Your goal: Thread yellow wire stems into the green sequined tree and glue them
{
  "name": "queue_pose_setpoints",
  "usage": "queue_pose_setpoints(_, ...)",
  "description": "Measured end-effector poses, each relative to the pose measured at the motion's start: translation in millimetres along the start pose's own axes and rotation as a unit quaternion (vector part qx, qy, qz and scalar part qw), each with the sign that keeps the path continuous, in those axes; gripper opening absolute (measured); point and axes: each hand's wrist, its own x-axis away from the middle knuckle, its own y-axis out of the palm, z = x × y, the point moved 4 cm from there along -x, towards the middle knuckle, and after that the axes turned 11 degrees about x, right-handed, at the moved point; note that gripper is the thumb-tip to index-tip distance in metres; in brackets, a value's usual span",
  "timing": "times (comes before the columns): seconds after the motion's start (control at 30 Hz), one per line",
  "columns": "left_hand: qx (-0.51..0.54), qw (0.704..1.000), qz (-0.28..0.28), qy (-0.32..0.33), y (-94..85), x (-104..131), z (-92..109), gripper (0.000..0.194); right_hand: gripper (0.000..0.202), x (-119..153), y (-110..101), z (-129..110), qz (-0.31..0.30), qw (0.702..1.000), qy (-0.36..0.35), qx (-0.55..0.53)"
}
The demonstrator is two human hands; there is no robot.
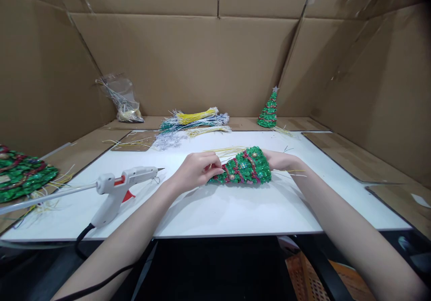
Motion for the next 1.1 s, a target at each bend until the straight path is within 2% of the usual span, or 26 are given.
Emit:
queue_pose_setpoints(0.33,0.021,0.999,-0.038,0.018,4.5,-1,-5,0.011,0.041,0,-1,-1,0.0,1.0,0.011,0.021)
queue_pose_setpoints(0.5,0.03,0.998,-0.049,0.008,5.7,-2,-5,0.011,0.04,0,-4,1,0.021,0.999,0.002,0.034)
queue_pose_setpoints(0.73,0.038,0.998,-0.047,-0.006,3.4,-1,-7,0.01,0.043,1,-1,-11,0.007,0.999,-0.003,0.035)
queue_pose_setpoints(1.1,0.042,0.996,-0.07,-0.031,2.7,0,-7,0.005,0.046,0,0,-11,0.002,0.999,0.005,0.039)
